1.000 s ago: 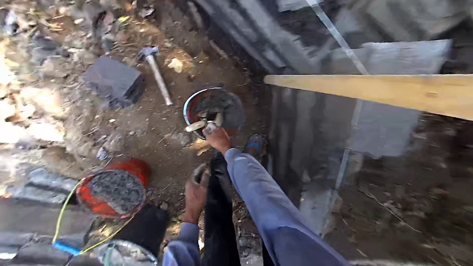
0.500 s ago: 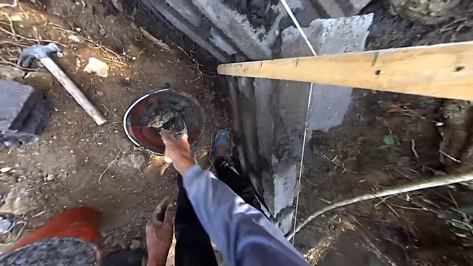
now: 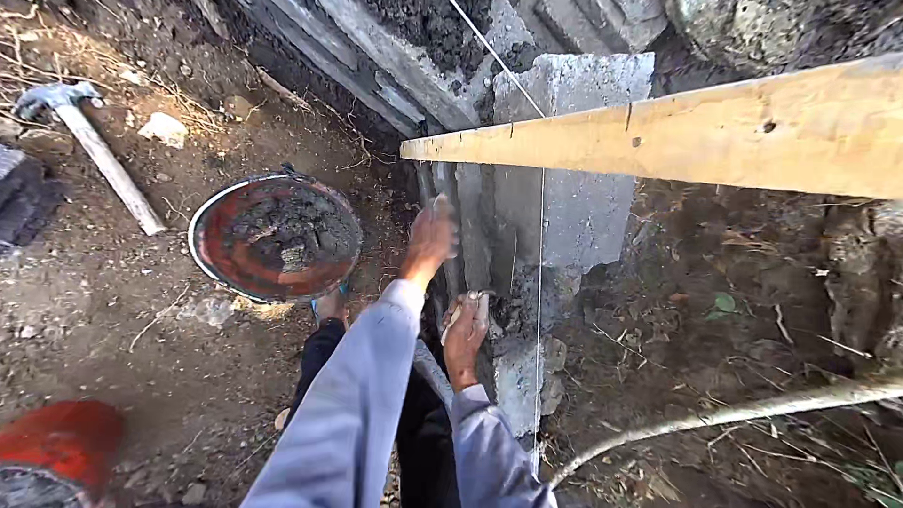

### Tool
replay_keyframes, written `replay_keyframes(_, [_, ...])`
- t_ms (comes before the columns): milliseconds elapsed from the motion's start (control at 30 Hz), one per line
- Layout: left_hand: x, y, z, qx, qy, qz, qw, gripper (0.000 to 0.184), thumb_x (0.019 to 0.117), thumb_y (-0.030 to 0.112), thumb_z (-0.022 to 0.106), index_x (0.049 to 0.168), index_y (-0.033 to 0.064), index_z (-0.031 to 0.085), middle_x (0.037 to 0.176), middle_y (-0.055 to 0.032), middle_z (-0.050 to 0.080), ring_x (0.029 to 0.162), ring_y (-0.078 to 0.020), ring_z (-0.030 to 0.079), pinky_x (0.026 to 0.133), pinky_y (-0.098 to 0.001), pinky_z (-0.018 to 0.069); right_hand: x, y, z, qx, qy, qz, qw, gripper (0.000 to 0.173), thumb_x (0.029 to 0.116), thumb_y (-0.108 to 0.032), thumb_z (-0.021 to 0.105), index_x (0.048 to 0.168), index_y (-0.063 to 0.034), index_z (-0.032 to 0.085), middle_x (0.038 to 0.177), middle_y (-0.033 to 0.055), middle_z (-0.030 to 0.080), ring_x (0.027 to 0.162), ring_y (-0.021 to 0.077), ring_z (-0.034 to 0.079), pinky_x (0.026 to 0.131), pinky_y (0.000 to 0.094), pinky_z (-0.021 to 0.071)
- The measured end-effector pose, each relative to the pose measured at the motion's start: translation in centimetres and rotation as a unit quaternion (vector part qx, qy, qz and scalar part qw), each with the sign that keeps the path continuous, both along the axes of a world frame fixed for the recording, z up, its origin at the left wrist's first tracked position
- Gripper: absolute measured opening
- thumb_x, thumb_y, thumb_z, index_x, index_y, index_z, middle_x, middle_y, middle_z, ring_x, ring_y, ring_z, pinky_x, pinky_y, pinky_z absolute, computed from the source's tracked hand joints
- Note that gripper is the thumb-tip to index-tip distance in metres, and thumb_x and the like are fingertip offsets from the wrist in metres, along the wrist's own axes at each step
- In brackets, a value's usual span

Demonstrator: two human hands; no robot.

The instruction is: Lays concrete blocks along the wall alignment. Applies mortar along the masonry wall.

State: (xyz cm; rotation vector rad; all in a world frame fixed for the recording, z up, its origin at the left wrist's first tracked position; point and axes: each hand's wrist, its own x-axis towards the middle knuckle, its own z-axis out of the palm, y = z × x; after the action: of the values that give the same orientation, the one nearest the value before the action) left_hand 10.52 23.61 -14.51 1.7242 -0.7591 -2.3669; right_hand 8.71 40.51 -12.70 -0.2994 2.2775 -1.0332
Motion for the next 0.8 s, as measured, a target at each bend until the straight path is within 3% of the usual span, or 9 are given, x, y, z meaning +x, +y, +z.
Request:
replay_keyframes(67, [-3.7, -1.0, 0.0, 0.016, -0.004, 0.040, 0.999, 0.070, 0.1097, 0.055, 0.012, 0.148, 0.0073, 0.046, 0.118, -0.0223, 0.063, 0.098, -0.0356, 0.068, 0.081, -0.0560, 0.0578, -0.7, -1.2, -1.2, -0.020, 0.012, 0.010, 1.000, 0.033, 0.1088, -0.020, 0.034, 0.095, -0.0001, 0.057, 0.064, -0.0055, 0.050, 0.052, 0.0013, 0.050, 0.052, 0.0210, 0.0484])
replay_keyframes(167, [-6.1, -2.3, 0.9, -0.058, -0.051, -0.011, 0.997, 0.068, 0.1106, 0.049, 0.009, 0.159, 0.0070, 0.031, 0.151, -0.0232, 0.048, 0.137, -0.0378, 0.051, 0.109, -0.0619, 0.0415, -1.3, -4.1, -1.3, -0.017, 0.018, 0.025, 0.999, 0.032, 0.1060, -0.014, 0.035, 0.088, 0.0010, 0.057, 0.062, -0.0061, 0.047, 0.052, -0.0026, 0.047, 0.054, 0.0171, 0.0468])
replay_keyframes(200, [-6.5, -2.6, 1.2, -0.092, -0.082, -0.043, 0.991, 0.066, 0.1112, 0.046, 0.009, 0.159, 0.0054, 0.029, 0.150, -0.0243, 0.049, 0.137, -0.0390, 0.050, 0.110, -0.0623, 0.0399, -1.4, -5.2, -0.6, 0.011, 0.014, 0.028, 0.999, 0.032, 0.1066, -0.013, 0.036, 0.091, 0.0033, 0.058, 0.064, -0.0030, 0.048, 0.056, -0.0007, 0.048, 0.057, 0.0180, 0.0463])
replay_keyframes(300, [-7.4, -3.4, 1.5, -0.148, -0.137, -0.109, 0.973, 0.062, 0.1115, 0.039, 0.007, 0.157, 0.0054, 0.030, 0.145, -0.0233, 0.054, 0.134, -0.0382, 0.054, 0.108, -0.0606, 0.0427, -1.8, -7.0, 1.3, 0.113, -0.032, 0.062, 0.991, 0.043, 0.1122, -0.023, 0.036, 0.129, 0.0084, 0.060, 0.109, 0.0219, 0.069, 0.102, 0.0243, 0.065, 0.096, 0.0395, 0.0501])
replay_keyframes(367, [-7.4, -3.4, 1.5, -0.160, -0.135, -0.108, 0.972, 0.061, 0.1113, 0.038, 0.008, 0.159, 0.0069, 0.029, 0.149, -0.0219, 0.051, 0.137, -0.0375, 0.052, 0.109, -0.0608, 0.0414, -1.7, -7.3, 2.0, 0.153, -0.071, 0.088, 0.982, 0.049, 0.1124, -0.035, 0.035, 0.137, 0.0009, 0.057, 0.121, 0.0228, 0.067, 0.114, 0.0331, 0.063, 0.099, 0.0512, 0.0498])
replay_keyframes(500, [-7.1, -3.1, 0.3, -0.190, -0.116, -0.070, 0.972, 0.061, 0.1114, 0.038, 0.012, 0.158, 0.0064, 0.035, 0.157, -0.0184, 0.044, 0.147, -0.0313, 0.040, 0.120, -0.0555, 0.0313, -2.2, -7.1, 1.8, 0.182, -0.095, 0.174, 0.963, 0.045, 0.1112, -0.025, 0.045, 0.147, 0.0018, 0.045, 0.137, 0.0274, 0.059, 0.127, 0.0412, 0.057, 0.105, 0.0550, 0.0471])
replay_keyframes(633, [-6.3, -2.4, -1.1, -0.150, -0.046, 0.018, 0.987, 0.058, 0.1118, 0.044, 0.023, 0.157, 0.0114, 0.037, 0.159, -0.0148, 0.041, 0.143, -0.0298, 0.045, 0.108, -0.0614, 0.0453, -1.9, -3.7, -0.9, 0.154, -0.016, 0.105, 0.982, 0.062, 0.1105, -0.052, 0.023, 0.132, -0.0067, 0.061, 0.103, 0.0170, 0.069, 0.091, 0.0302, 0.068, 0.080, 0.0545, 0.0566])
replay_keyframes(700, [-5.3, -1.4, -1.5, -0.138, -0.021, 0.036, 0.990, 0.053, 0.1115, 0.042, 0.031, 0.155, 0.0130, 0.042, 0.154, -0.0141, 0.046, 0.134, -0.0291, 0.054, 0.099, -0.0598, 0.0531, -1.1, 0.4, -0.9, 0.177, -0.026, 0.086, 0.980, 0.056, 0.1120, -0.043, 0.025, 0.115, -0.0019, 0.063, 0.077, 0.0110, 0.062, 0.065, 0.0237, 0.063, 0.065, 0.0467, 0.0568])
replay_keyframes(800, [-3.3, 2.0, 0.1, -0.125, -0.006, 0.059, 0.990, 0.043, 0.1113, 0.038, 0.037, 0.141, 0.0124, 0.055, 0.131, -0.0138, 0.061, 0.109, -0.0259, 0.067, 0.082, -0.0525, 0.0607, 1.0, 6.8, 3.8, 0.149, -0.027, 0.105, 0.983, 0.045, 0.1103, -0.027, 0.034, 0.107, 0.0060, 0.065, 0.070, 0.0093, 0.061, 0.061, 0.0192, 0.061, 0.062, 0.0412, 0.0559])
